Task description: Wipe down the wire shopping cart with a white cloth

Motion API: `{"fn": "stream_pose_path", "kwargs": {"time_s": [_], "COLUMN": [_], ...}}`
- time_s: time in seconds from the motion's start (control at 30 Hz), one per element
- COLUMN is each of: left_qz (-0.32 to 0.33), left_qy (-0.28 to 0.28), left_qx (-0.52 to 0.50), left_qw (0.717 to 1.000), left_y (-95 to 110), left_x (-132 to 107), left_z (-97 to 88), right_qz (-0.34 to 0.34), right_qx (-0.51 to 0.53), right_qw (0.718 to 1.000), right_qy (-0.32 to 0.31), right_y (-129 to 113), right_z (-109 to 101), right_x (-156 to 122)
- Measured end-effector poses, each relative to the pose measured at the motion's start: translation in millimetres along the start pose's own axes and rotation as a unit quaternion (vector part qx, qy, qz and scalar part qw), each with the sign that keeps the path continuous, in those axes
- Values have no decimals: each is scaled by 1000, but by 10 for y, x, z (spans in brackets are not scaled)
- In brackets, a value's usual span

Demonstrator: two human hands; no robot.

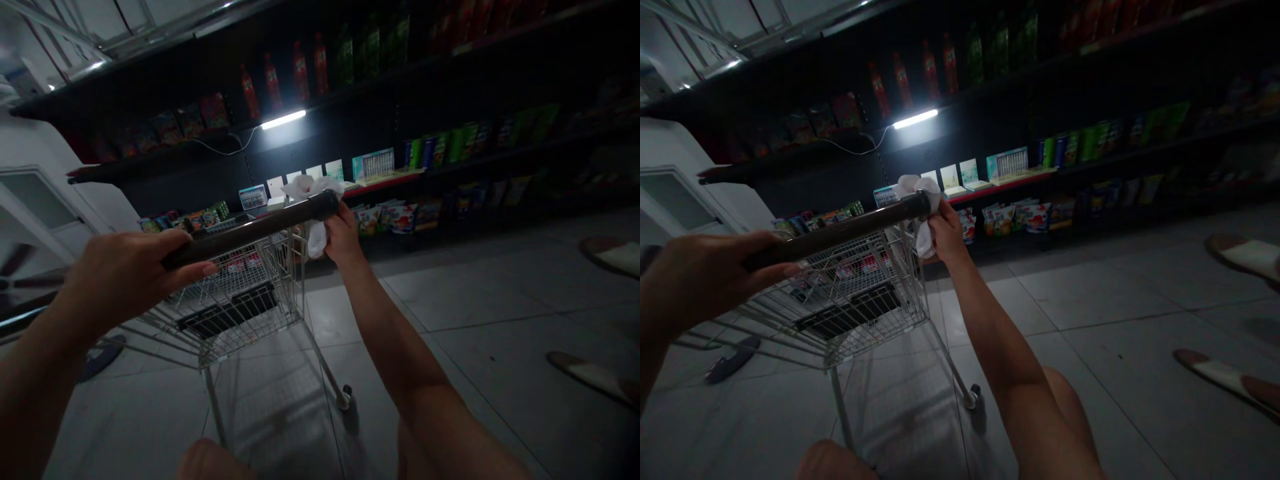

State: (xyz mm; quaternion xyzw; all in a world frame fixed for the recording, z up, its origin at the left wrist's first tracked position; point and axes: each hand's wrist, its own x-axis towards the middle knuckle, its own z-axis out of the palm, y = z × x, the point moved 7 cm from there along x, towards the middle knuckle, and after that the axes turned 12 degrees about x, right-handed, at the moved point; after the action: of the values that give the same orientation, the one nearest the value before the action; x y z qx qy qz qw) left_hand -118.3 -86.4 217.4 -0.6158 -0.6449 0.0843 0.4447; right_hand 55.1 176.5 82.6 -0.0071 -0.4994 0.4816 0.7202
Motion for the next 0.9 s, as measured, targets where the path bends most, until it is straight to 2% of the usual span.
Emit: {"fn": "stream_pose_path", "kwargs": {"time_s": [0.1,0.17,0.23,0.33,0.4,0.47,0.53,0.67,0.77,0.8,0.9], "left_qz": [-14,-19,-15,-19,-28,-30,-28,-7,4,9,111], "left_qy": [20,18,21,57,77,94,122,186,216,226,227], "left_qx": [-60,-100,-138,-187,-212,-231,-242,-241,-228,-219,-222], "left_qw": [998,995,990,981,974,968,962,953,950,949,942], "left_y": [-214,-339,-426,-521,-575,-625,-692,-796,-679,-578,-49], "left_x": [-93,-139,-168,-193,-214,-252,-310,-406,-371,-340,-237], "left_z": [94,163,211,220,236,274,321,377,253,158,-209], "right_qz": [-16,-14,-12,-5,-3,-18,-54,-151,-224,-239,-231], "right_qx": [-18,-36,-53,-101,-145,-181,-201,-212,-225,-236,-295], "right_qw": [999,995,987,973,967,964,963,955,939,933,919], "right_qy": [-45,-94,-149,-207,-212,-195,-173,-140,-136,-131,-120], "right_y": [-282,-356,-310,-89,31,19,-149,-636,-720,-648,-186], "right_z": [182,295,378,425,420,426,474,652,744,737,603], "right_x": [0,13,10,-39,-100,-190,-324,-705,-1076,-1213,-1647]}}
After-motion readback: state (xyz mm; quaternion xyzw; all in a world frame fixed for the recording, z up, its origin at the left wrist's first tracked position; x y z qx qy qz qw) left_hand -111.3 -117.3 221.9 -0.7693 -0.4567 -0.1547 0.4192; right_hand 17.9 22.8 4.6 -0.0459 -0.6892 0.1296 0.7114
